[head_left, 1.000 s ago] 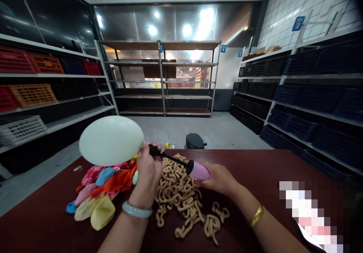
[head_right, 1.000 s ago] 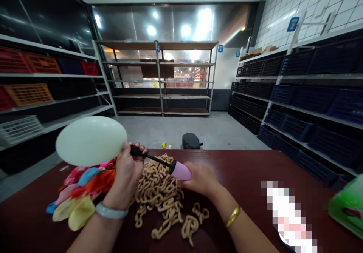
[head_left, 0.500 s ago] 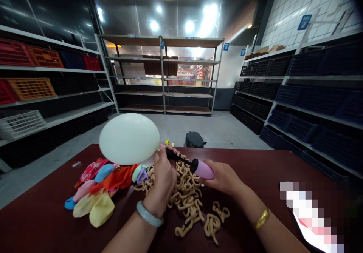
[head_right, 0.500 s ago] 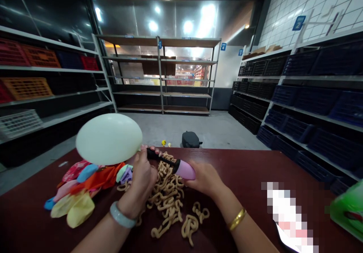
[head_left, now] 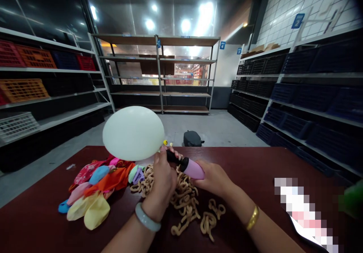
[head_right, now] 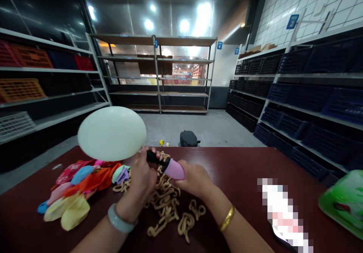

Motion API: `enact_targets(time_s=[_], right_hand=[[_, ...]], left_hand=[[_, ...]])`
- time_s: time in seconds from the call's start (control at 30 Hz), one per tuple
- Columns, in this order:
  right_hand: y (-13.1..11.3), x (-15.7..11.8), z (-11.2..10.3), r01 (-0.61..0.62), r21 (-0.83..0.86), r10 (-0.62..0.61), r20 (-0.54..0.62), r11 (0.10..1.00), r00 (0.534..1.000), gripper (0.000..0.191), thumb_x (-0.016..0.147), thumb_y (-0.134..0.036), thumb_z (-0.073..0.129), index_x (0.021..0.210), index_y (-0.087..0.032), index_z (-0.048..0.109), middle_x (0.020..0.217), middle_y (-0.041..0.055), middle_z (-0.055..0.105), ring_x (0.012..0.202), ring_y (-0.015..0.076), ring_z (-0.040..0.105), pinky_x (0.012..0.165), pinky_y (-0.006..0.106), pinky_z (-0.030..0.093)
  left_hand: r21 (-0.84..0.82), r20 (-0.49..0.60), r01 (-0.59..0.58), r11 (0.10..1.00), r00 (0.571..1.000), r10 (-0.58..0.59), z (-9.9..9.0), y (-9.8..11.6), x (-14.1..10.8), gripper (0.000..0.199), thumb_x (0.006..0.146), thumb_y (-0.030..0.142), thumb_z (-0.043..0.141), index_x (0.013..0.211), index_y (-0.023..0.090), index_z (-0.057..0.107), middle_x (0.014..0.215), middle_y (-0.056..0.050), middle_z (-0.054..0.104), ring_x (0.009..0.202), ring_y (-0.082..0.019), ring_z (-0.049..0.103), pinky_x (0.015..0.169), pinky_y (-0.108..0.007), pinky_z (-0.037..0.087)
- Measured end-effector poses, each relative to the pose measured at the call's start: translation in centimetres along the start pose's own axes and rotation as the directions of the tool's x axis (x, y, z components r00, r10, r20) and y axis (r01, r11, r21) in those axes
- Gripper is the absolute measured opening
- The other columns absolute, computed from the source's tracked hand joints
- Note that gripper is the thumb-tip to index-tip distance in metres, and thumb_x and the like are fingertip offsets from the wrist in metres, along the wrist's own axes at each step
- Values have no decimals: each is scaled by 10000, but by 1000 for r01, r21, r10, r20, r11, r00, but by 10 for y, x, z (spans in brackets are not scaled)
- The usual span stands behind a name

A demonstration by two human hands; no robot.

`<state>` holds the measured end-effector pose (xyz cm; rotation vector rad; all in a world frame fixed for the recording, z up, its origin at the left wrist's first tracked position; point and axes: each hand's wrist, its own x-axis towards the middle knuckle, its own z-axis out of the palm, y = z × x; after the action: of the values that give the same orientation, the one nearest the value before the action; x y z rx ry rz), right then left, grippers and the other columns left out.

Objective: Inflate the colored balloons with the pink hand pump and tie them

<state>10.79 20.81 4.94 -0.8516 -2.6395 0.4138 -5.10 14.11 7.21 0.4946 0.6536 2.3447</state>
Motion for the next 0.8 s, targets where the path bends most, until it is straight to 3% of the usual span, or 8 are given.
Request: enact_targets(time_s=[0.23, 0.33, 0.53, 0.8], right_hand=[[18, 4, -4, 6, 2, -6, 43, 1000, 999, 501, 745, -595, 658, 1135, -284, 616, 1001, 36, 725, 884, 258, 670, 664, 280, 387], [24, 3, -7, 13, 13, -14, 52, 1000, 999, 488, 750, -585, 656, 1134, -287, 616, 1004, 28, 721, 865, 240, 665, 651, 268, 389], [27, 1, -10, -1, -52, 3, 40, 999, 999, 484, 751, -589, 652, 1116, -273, 616, 972, 36, 722, 853, 246, 670, 658, 276, 383], [7, -2, -3, -12, -75, 13, 2, 997, 1000, 450, 776, -543, 641, 1123, -261, 592, 976, 44, 728, 878, 263, 675, 661, 288, 367]], left_hand=[[-7, -104, -145, 989, 984, 143, -26, 49, 50, 204, 818, 308, 662, 797, 191, 497, 661, 10, 528, 548, -140, 524, 530, -281, 449], [-15, -109, -172, 985, 980, 169, -31, 55, 57, 206, 821, 317, 658, 798, 191, 496, 655, 11, 523, 545, -139, 518, 522, -276, 440], [-37, -87, -151, 988, 985, 148, -26, 29, 46, 243, 801, 336, 686, 814, 197, 488, 670, 14, 534, 558, -130, 526, 549, -268, 447], [3, 6, 10, 1000, 1000, -10, -9, -16, 3, 246, 811, 353, 678, 831, 199, 487, 724, 18, 538, 600, -119, 538, 626, -284, 477]])
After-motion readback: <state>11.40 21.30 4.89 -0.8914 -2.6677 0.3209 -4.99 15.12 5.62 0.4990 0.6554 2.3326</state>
